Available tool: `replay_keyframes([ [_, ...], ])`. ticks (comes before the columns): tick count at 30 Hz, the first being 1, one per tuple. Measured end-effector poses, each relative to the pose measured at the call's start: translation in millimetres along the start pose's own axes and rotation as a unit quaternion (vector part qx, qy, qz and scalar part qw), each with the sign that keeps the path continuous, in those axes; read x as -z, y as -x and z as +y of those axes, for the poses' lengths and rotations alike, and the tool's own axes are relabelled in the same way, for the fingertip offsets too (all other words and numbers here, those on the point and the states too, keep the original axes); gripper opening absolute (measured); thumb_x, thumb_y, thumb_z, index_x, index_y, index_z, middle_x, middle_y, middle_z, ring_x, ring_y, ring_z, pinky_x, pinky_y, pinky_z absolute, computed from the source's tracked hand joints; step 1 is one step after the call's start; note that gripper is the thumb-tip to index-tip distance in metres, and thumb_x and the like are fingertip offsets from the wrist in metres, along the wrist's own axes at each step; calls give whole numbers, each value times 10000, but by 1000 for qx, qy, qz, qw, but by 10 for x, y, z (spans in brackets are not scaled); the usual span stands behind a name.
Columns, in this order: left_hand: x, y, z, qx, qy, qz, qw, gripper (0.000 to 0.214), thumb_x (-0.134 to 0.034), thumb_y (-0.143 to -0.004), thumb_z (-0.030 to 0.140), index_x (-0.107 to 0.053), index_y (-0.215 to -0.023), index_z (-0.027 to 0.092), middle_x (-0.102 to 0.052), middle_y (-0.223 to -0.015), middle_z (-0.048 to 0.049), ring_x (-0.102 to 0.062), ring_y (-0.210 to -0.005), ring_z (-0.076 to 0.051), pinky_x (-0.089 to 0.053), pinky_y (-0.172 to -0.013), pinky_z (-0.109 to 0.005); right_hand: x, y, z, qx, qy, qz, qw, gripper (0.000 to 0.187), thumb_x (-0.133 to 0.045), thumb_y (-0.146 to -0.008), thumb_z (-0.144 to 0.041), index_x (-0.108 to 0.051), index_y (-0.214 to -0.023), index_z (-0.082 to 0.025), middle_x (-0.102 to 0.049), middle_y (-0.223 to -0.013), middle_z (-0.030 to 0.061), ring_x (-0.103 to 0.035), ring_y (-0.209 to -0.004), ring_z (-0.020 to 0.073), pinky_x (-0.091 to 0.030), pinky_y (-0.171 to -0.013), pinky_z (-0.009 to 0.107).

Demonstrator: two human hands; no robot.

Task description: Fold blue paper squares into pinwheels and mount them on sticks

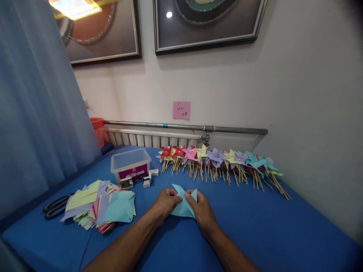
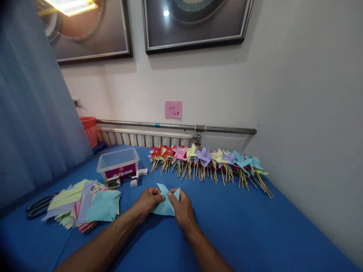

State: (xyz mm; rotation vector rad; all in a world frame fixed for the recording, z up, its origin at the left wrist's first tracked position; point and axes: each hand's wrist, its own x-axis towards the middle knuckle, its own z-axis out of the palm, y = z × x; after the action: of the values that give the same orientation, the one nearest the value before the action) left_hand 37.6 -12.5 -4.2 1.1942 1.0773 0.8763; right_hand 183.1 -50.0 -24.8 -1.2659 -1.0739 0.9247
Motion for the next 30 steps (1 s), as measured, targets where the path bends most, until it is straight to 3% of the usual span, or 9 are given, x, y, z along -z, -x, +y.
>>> replay_keyframes([
  [5,-4,14,0,-6,-20,1,1000,260,-744,-642,239,-494,-578,201,-448,-468,76,-332,-437,-68,-239,-467,-230,0,-30,8,-19,22,3,1000,357,-772,-691,-535,-661,-801,-214,-624,-602,-37,-539,-552,164,-432,-531,283],
  [16,2,22,-3,-7,-15,-10,1000,253,-746,-646,272,-508,-593,200,-468,-490,68,-346,-447,-75,-245,-476,-238,16,-32,39,-24,31,7,999,388,-738,-716,-586,-677,-789,-210,-609,-601,-33,-520,-559,160,-416,-546,281],
  [30,42,-23,-56,-20,34,-18,999,444,-839,-556,492,-508,-597,198,-465,-489,63,-348,-456,-70,-255,-478,-240,13,-36,62,-23,-17,-26,999,472,-753,-708,-666,-640,-754,-210,-586,-601,-40,-496,-548,141,-406,-532,268],
])
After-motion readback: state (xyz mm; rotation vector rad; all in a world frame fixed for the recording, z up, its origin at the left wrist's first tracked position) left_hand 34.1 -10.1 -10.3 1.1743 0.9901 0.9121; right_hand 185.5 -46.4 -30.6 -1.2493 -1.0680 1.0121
